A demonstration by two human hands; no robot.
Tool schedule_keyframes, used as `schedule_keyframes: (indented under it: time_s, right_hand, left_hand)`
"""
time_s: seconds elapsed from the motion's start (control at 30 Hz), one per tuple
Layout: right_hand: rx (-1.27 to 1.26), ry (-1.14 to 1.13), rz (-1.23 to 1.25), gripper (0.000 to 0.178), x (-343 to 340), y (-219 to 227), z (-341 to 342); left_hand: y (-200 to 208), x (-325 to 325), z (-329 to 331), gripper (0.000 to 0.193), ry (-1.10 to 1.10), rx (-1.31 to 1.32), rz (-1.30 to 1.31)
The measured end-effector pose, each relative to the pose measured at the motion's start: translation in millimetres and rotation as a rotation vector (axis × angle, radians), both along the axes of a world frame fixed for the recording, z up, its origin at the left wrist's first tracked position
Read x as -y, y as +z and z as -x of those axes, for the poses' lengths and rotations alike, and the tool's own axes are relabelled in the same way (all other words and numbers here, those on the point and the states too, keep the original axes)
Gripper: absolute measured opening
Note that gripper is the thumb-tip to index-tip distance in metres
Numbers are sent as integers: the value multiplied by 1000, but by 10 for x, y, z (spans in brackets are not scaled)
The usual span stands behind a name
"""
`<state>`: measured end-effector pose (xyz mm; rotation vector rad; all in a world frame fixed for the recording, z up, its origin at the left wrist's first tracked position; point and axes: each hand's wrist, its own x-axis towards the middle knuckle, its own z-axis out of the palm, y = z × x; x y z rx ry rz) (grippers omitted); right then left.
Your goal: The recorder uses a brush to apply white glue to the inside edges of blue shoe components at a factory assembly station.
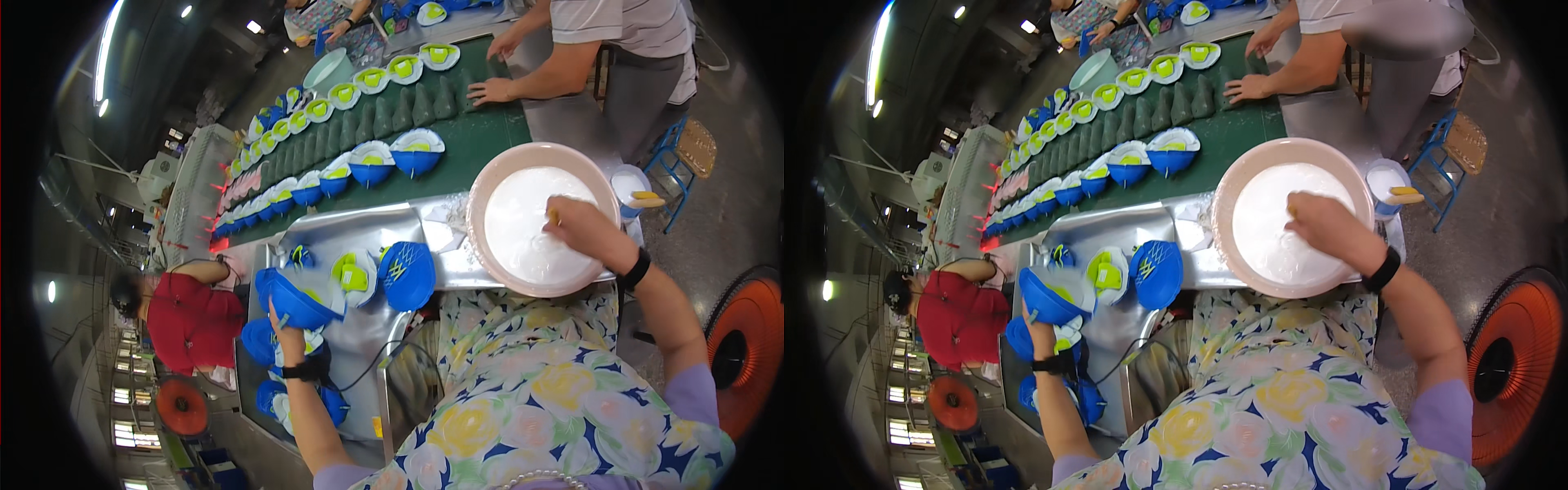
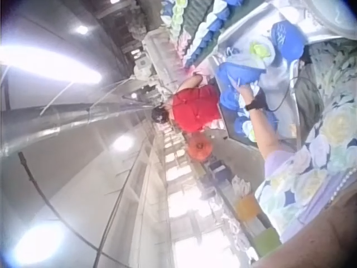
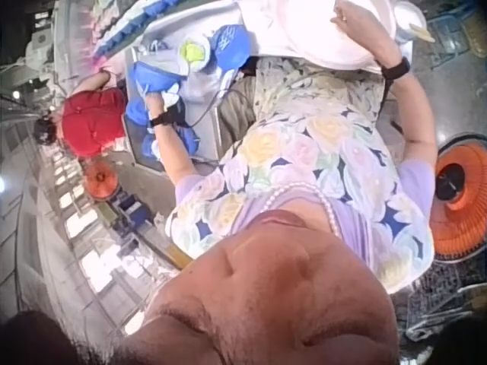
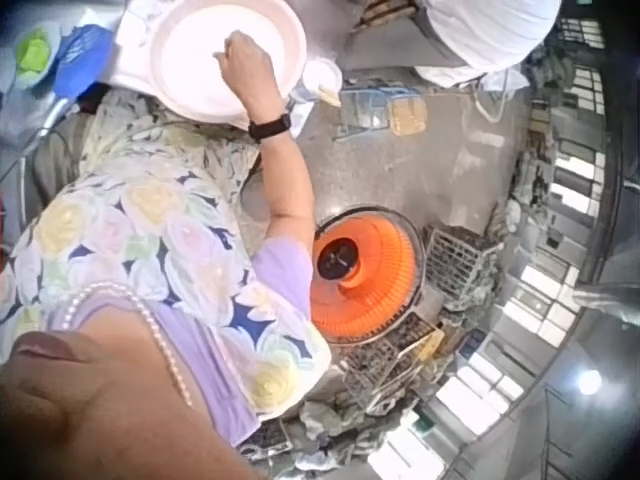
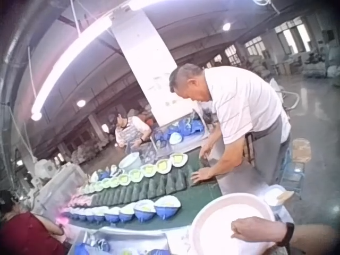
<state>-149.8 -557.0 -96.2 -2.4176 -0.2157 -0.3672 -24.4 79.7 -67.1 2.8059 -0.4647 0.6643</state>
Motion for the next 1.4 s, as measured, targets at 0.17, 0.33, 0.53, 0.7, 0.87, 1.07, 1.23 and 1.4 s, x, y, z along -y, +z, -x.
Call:
schedule_keyframes:
  time_s: [0.17,0.33,0.53,0.7,0.87,1.07,1.23,1.4]
  right_hand:
    - [19,-88,-187,21,184,453,-140]
    - [198,68,-521,24,-8,862,-297]
    - [293,23,-456,28,74,1064,-117]
    - [291,-153,-418,31,95,795,33]
    - [24,-313,-806,32,-68,624,55]
    - [-46,-280,-959,38,-167,515,92]
    - [227,-351,-858,34,-193,549,143]
    - [407,-166,-685,28,-373,477,288]
  left_hand:
    - [335,1201,-226,44,-238,-687,774]
    - [159,2421,-124,47,-398,-761,969]
    - [193,3429,-58,51,-569,-864,1214]
    - [133,3810,194,55,-620,-913,1453]
    - [-155,3647,137,58,-636,-275,488]
    - [-359,3548,70,53,-623,-279,622]
    - [-525,3514,35,48,-615,-279,767]
    - [-573,3504,-7,43,-613,-280,897]
